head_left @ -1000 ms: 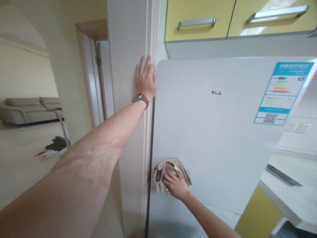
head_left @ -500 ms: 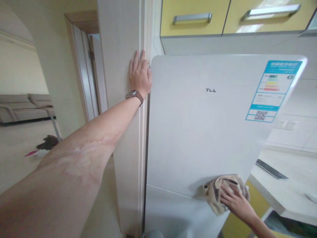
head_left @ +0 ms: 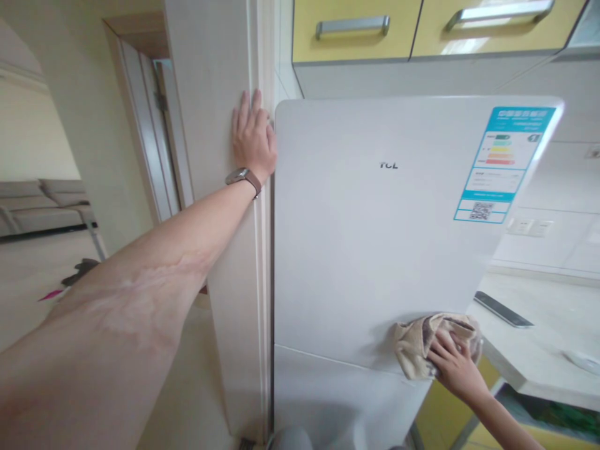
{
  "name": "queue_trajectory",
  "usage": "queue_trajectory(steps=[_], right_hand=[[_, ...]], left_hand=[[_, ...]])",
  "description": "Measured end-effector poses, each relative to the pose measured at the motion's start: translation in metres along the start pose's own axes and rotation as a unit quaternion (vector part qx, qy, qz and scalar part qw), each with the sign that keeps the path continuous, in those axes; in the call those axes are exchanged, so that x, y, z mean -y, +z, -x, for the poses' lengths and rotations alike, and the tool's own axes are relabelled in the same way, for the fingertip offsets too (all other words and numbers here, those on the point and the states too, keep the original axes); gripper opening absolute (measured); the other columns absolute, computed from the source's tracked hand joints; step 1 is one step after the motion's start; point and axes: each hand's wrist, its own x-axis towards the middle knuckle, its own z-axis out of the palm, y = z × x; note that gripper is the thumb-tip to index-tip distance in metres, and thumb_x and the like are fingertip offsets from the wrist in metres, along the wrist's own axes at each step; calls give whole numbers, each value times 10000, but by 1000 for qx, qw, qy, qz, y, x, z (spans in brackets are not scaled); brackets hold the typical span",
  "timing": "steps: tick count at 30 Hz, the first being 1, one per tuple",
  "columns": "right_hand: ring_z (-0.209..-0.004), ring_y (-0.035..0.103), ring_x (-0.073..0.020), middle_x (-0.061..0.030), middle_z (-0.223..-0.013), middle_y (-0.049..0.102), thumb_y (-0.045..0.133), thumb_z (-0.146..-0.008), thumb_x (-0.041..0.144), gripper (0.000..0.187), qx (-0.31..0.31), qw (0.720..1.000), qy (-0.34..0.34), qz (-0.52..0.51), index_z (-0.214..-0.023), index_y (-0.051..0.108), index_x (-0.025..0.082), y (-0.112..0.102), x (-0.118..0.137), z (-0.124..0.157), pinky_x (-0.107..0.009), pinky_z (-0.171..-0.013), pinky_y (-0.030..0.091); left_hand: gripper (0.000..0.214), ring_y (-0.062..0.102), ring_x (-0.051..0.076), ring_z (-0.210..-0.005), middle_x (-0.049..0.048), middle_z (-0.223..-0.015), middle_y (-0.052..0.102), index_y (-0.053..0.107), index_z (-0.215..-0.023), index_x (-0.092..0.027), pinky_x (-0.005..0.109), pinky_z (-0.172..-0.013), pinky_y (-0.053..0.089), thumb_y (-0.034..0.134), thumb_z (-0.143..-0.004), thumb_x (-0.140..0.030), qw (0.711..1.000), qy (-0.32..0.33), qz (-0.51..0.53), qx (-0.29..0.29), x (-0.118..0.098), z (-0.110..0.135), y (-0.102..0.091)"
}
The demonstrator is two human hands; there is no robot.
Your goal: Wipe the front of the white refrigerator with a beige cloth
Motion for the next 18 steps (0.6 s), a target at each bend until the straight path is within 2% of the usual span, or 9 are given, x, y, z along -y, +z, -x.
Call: queue_trajectory(steps=[5, 10, 13, 18], right_hand=[[-1408, 570, -386, -53, -1314, 759, 648, -779, 170, 482, 15, 1000, 26, 3, -1123, 826, 456, 11, 1, 5, -646, -1170, 412], [-1410, 548, -420, -93, -1286, 749, 663, -756, 229, 362, 0, 999, 31, 29, -1029, 834, 394, 29, 10, 11, -648, -1150, 426], [-1386, 546, -442, -95, -1262, 746, 675, -714, 264, 322, -12, 998, 52, 22, -958, 828, 408, 44, 14, 15, -670, -1127, 425], [-1354, 551, -438, -96, -1232, 741, 663, -710, 269, 348, -25, 998, 46, 32, -992, 823, 395, 51, 13, 17, -678, -1122, 435]], left_hand=[[462, -125, -30, -1632, -256, -1739, 158, 601, -1361, -378, 222, -1351, -209, 342, -979, -397, 1000, 8, -19, -9, 0, 1, 1], [385, -81, -34, -1640, -246, -1740, 134, 614, -1253, -382, 215, -1364, -178, 368, -957, -374, 999, 8, -43, -9, 0, 0, 1], [376, -67, -9, -1649, -241, -1734, 141, 629, -1229, -381, 240, -1378, -164, 380, -948, -386, 999, 8, -34, -10, -1, 1, 0], [386, -136, -73, -1609, -323, -1694, 109, 632, -1234, -421, 96, -1278, -195, 354, -967, -417, 999, 13, -38, -16, 1, 0, 2]])
